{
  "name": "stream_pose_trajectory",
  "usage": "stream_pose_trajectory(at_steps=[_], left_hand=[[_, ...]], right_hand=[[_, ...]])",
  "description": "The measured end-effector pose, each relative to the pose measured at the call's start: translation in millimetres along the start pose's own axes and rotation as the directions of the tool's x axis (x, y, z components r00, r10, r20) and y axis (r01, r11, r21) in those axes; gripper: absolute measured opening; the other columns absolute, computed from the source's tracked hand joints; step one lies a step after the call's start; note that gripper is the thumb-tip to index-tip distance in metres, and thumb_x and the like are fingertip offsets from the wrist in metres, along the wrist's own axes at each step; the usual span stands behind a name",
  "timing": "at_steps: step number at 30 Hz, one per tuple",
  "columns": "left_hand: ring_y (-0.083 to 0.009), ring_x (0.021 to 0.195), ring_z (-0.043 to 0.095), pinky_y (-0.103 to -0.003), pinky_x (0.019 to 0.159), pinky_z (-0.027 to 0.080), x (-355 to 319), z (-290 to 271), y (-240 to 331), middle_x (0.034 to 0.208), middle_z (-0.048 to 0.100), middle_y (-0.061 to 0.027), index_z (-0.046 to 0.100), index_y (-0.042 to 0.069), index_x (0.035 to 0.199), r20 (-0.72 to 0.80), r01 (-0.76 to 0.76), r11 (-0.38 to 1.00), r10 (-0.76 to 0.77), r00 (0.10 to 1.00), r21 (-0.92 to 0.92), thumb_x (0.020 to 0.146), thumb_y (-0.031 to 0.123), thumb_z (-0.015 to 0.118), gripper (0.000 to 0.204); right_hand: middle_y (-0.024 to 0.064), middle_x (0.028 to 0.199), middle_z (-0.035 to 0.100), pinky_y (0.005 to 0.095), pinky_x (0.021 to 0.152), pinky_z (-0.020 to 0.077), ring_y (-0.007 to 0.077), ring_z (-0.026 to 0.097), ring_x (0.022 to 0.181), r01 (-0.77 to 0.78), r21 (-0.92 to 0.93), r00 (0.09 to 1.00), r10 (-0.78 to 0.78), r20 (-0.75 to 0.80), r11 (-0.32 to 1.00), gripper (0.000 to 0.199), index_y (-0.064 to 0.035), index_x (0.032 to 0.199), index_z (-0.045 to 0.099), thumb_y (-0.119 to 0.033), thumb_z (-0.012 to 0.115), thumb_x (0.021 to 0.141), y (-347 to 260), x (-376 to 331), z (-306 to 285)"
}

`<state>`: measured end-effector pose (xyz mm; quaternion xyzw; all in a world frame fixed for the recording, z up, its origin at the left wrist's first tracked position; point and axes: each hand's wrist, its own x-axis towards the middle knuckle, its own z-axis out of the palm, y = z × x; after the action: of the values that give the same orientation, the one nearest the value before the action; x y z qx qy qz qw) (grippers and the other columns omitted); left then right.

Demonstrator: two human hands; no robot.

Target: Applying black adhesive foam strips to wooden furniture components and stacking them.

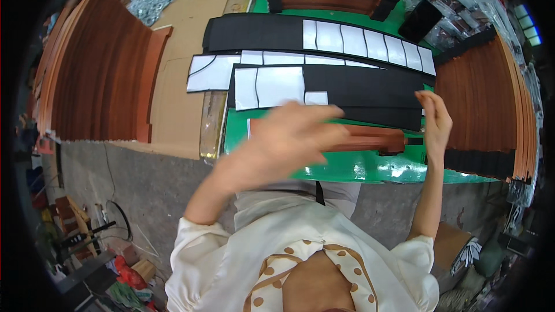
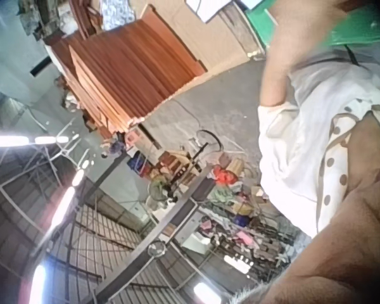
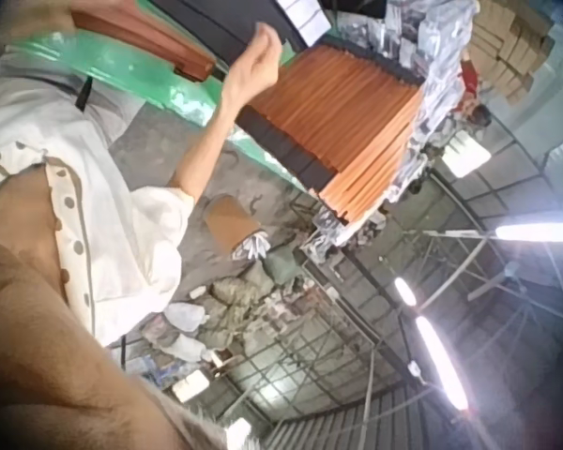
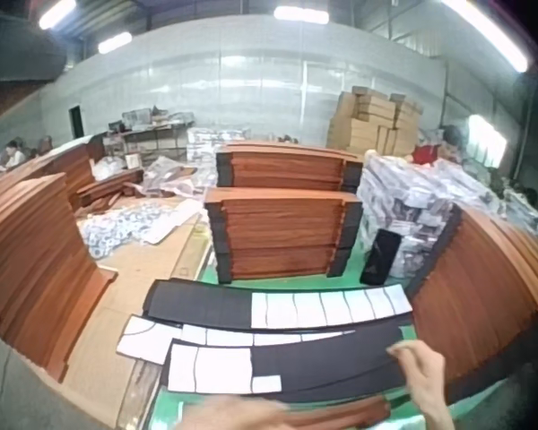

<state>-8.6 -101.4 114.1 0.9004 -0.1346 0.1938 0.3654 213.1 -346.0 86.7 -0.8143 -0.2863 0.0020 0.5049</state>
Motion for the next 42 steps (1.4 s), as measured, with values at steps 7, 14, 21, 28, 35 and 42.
stream_pose_trajectory(at_steps=[7, 14, 21, 28, 35, 42], left_hand=[[-0.0298, 0.113, 0.052, -0.039, 0.093, 0.041, 4, -33, -143, 0.121, 0.055, -0.0126, 0.059, 0.005, 0.113, 0.0, 0.338, 0.885, -0.357, 0.934, 0.319, 0.079, 0.007, 0.064, 0.034], [-0.0242, 0.123, 0.045, -0.053, 0.099, 0.033, 31, 5, -202, 0.129, 0.052, -0.0061, 0.058, 0.012, 0.116, 0.073, 0.163, 0.809, -0.247, 0.966, 0.565, 0.079, 0.012, 0.065, 0.037], [-0.0215, 0.116, 0.051, -0.035, 0.093, 0.042, 24, 19, -226, 0.125, 0.055, -0.0018, 0.062, 0.013, 0.111, 0.019, 0.151, 0.828, -0.191, 0.981, 0.539, 0.072, 0.011, 0.069, 0.04], [-0.0218, 0.115, 0.051, -0.036, 0.094, 0.042, 25, 14, -227, 0.124, 0.056, -0.0014, 0.063, 0.014, 0.111, 0.04, 0.151, 0.844, -0.199, 0.979, 0.515, 0.072, 0.009, 0.068, 0.04], [-0.0222, 0.116, 0.05, -0.036, 0.095, 0.043, 24, 21, -227, 0.124, 0.056, -0.0006, 0.062, 0.015, 0.113, 0.004, 0.173, 0.841, -0.204, 0.979, 0.513, 0.074, 0.007, 0.066, 0.04], [-0.0241, 0.118, 0.05, -0.044, 0.097, 0.04, 22, 23, -228, 0.125, 0.055, -0.0032, 0.062, 0.013, 0.112, -0.003, 0.179, 0.86, -0.203, 0.979, 0.478, 0.076, 0.004, 0.062, 0.037]], right_hand=[[0.0121, 0.088, 0.066, 0.0302, 0.067, 0.0492, 0.0262, 0.064, 0.075, 0.439, -0.172, 0.816, -0.311, 0.487, 0.882, 0.015, -0.0008, 0.095, 0.065, -0.008, 0.059, 0.084, -13, 93, 114], [0.0118, 0.083, 0.065, 0.0303, 0.064, 0.0513, 0.0181, 0.062, 0.067, -0.044, -0.216, 0.737, 0.178, 0.652, 0.975, 0.023, 0.002, 0.099, 0.066, -0.012, 0.056, 0.084, -8, 133, 203], [0.0037, 0.086, 0.057, 0.0222, 0.063, 0.0521, 0.0069, 0.053, 0.067, -0.48, -0.15, 0.63, 0.458, 0.627, 0.865, 0.023, 0.0033, 0.105, 0.059, -0.014, 0.051, 0.092, -10, 151, 231], [-0.0032, 0.082, 0.054, 0.0197, 0.069, 0.0471, 0.0054, 0.048, 0.071, -0.559, -0.001, 0.537, 0.364, 0.761, 0.829, 0.024, -0.0035, 0.103, 0.064, -0.022, 0.055, 0.09, -7, 150, 233], [0.0022, 0.082, 0.056, 0.0232, 0.063, 0.0502, 0.008, 0.051, 0.068, -0.523, -0.031, 0.704, 0.453, 0.547, 0.851, 0.025, -0.0014, 0.109, 0.06, -0.015, 0.054, 0.089, 2, 148, 232], [0.0065, 0.07, 0.063, 0.0236, 0.054, 0.0474, 0.0106, 0.056, 0.063, -0.345, -0.249, 0.792, 0.423, 0.439, 0.905, 0.021, -0.0013, 0.085, 0.069, -0.022, 0.066, 0.081, -7, 144, 245]])
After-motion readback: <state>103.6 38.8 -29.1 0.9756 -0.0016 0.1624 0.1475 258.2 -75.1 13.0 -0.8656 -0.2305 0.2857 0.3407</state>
